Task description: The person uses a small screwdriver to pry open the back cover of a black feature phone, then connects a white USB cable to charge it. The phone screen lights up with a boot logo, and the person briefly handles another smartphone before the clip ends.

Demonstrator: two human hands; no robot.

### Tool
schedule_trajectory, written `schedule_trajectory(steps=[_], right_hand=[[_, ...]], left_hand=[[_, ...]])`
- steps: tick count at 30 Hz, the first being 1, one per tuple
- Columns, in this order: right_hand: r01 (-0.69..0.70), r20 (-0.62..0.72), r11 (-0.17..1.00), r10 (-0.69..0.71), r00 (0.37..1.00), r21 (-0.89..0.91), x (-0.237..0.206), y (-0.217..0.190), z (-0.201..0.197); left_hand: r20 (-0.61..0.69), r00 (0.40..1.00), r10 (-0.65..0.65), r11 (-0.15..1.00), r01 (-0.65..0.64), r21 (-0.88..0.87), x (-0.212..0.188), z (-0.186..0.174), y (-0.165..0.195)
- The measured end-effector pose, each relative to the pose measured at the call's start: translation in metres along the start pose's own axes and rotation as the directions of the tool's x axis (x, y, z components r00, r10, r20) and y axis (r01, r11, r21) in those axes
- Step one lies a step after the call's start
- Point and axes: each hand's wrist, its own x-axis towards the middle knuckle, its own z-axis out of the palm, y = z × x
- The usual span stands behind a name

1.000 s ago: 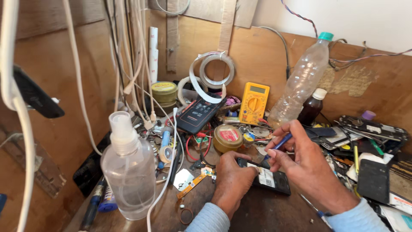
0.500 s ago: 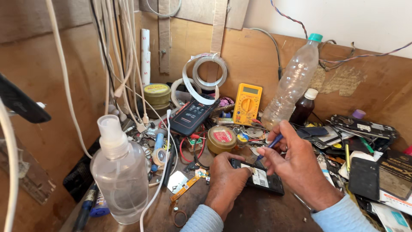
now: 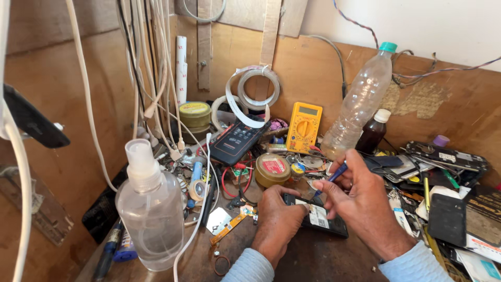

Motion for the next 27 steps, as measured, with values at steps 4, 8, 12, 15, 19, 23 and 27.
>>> schedule_trajectory(steps=[4, 8, 12, 15, 19, 23, 27], right_hand=[[0.046, 0.010, 0.998, -0.046, 0.999, -0.049, 0.000, -0.002, -0.001], [0.097, 0.065, 0.995, -0.096, 0.993, -0.022, 0.005, -0.005, -0.003], [0.085, 0.070, 0.995, -0.082, 0.994, -0.042, 0.008, -0.006, -0.004], [0.044, 0.034, 0.997, -0.041, 0.999, -0.067, 0.008, -0.004, -0.001], [0.008, 0.011, 0.999, -0.008, 1.000, -0.049, 0.011, -0.002, 0.000], [0.030, -0.001, 0.998, -0.031, 1.000, -0.064, 0.013, -0.003, 0.002], [0.071, -0.070, 0.992, -0.078, 0.994, -0.103, 0.009, -0.002, 0.015]], left_hand=[[0.015, 1.000, 0.006, 1.000, -0.006, -0.023, 0.001, 0.002, -0.002], [-0.001, 1.000, 0.016, 1.000, -0.016, 0.004, 0.003, 0.003, -0.003], [-0.002, 1.000, 0.016, 1.000, -0.016, 0.019, 0.004, 0.002, -0.001], [0.007, 1.000, 0.001, 1.000, -0.001, 0.013, 0.003, 0.001, 0.003], [0.012, 1.000, -0.014, 1.000, 0.014, 0.016, 0.004, 0.001, 0.005], [-0.008, 1.000, -0.015, 1.000, 0.016, 0.016, 0.008, 0.004, -0.002], [-0.041, 0.998, 0.052, 0.997, -0.050, 0.055, 0.012, 0.003, -0.008]])
